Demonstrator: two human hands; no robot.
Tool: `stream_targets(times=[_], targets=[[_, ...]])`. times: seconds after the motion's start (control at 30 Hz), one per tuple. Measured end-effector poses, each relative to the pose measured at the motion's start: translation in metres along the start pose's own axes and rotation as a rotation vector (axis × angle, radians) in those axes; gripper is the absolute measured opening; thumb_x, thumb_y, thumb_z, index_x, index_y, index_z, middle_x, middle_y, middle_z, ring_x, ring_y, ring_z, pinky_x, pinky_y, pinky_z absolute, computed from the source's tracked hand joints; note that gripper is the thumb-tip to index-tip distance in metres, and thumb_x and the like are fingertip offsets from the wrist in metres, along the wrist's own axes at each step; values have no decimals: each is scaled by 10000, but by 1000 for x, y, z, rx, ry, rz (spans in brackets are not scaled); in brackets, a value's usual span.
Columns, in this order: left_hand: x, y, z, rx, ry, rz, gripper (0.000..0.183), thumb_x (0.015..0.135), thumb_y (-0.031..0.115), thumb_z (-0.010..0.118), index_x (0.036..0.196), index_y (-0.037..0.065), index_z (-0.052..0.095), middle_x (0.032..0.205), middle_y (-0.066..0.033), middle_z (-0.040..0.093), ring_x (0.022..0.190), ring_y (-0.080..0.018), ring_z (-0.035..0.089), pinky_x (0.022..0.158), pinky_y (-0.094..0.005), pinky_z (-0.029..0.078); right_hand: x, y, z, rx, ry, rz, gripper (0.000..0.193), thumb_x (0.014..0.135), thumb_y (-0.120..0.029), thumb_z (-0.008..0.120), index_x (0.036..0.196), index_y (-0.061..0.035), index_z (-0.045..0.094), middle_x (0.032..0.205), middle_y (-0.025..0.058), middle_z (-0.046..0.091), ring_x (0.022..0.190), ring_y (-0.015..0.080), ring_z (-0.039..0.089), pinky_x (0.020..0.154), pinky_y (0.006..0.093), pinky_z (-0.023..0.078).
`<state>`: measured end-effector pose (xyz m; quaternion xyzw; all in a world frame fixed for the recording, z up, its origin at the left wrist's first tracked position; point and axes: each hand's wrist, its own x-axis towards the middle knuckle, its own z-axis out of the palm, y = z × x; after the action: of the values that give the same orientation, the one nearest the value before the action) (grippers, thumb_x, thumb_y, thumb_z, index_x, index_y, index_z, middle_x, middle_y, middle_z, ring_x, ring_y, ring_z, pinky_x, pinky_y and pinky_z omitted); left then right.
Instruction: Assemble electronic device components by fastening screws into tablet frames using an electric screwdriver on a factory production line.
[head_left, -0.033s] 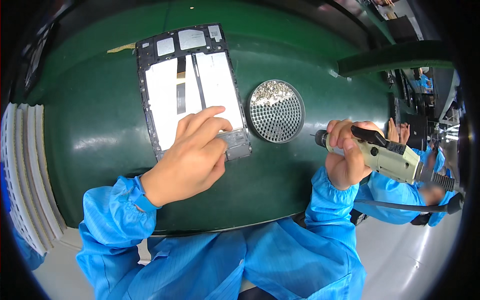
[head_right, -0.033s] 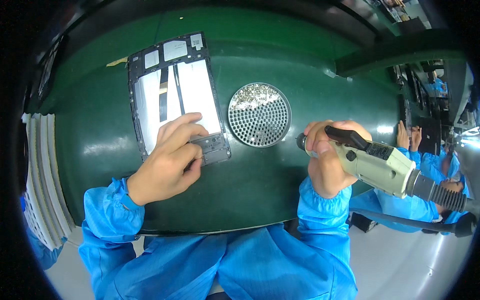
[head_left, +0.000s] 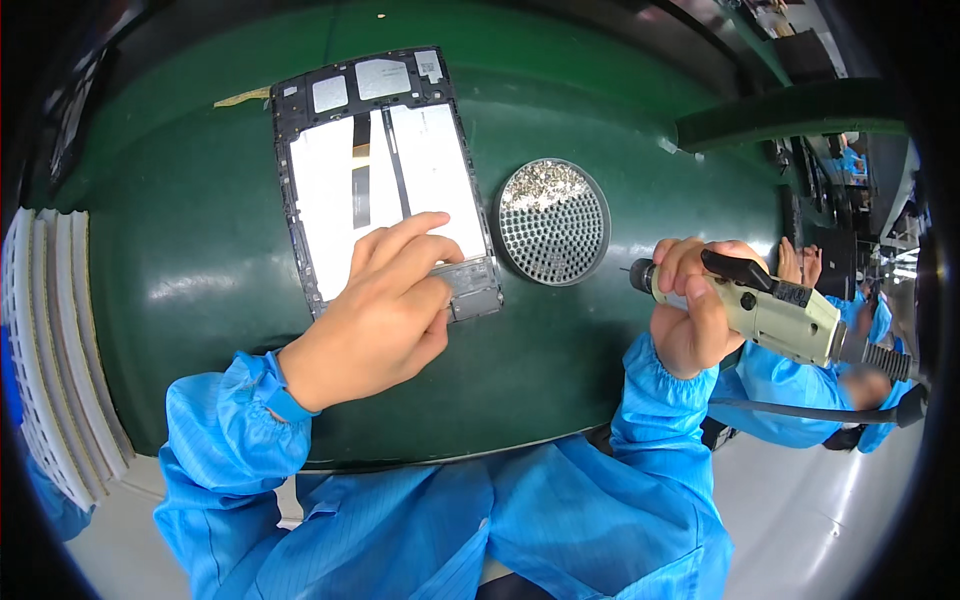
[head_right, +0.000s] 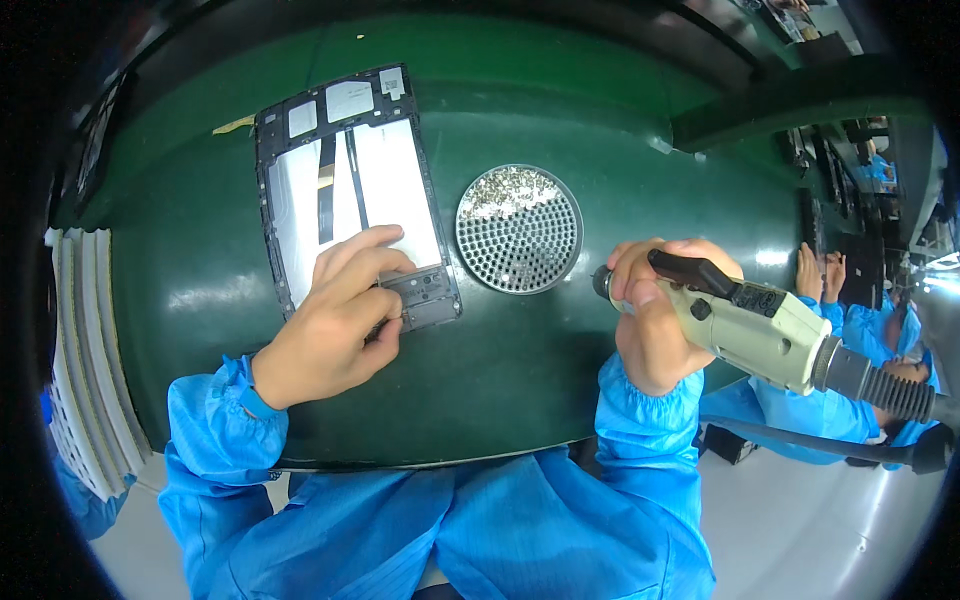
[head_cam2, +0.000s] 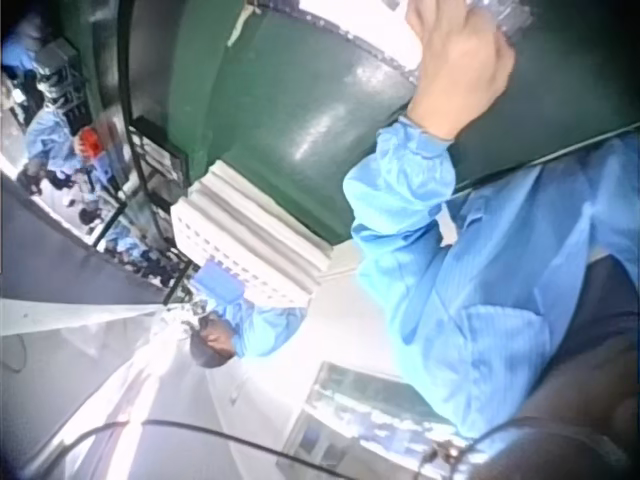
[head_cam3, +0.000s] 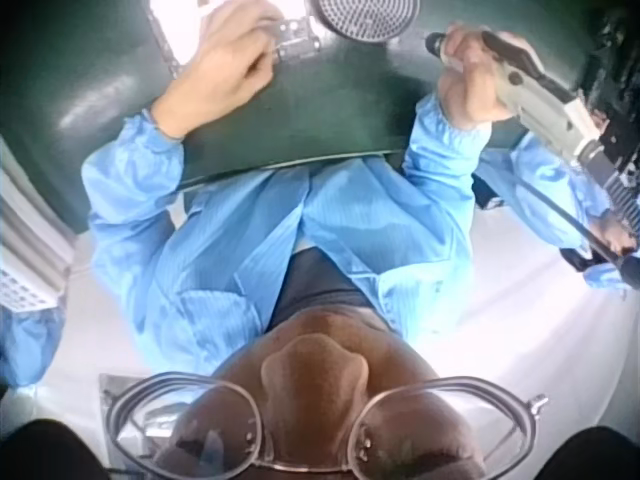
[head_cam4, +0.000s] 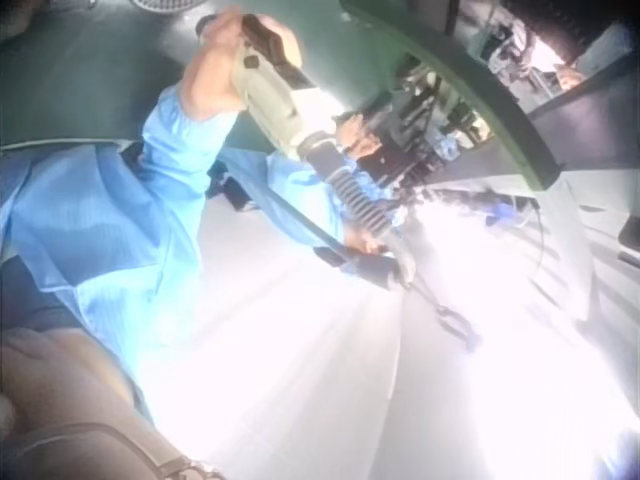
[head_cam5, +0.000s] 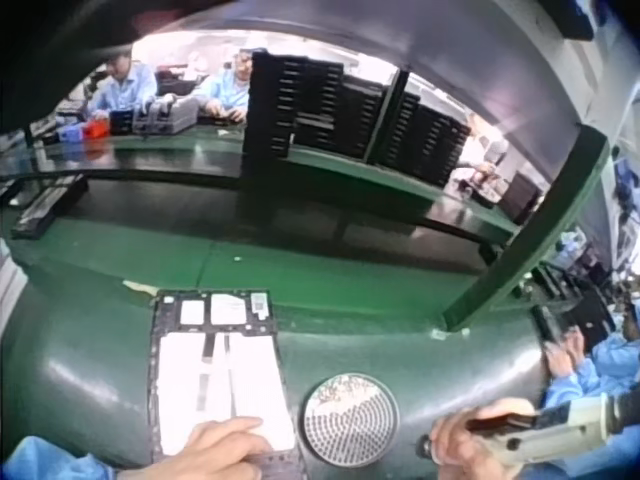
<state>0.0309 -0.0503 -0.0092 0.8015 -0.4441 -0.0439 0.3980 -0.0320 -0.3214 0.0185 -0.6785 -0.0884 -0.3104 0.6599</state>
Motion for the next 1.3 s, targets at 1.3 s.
stream_targets(times=[1.3], targets=[[-10, -9, -14, 301, -77, 329, 226, 714, 127, 792, 858, 23, 651, 1024, -143, 607, 1078, -334, 606, 960, -503, 487, 3, 10, -10, -3, 57, 6, 361, 790, 5, 603, 1141, -4, 516, 720, 115, 572, 592, 207, 554, 662, 417, 504]])
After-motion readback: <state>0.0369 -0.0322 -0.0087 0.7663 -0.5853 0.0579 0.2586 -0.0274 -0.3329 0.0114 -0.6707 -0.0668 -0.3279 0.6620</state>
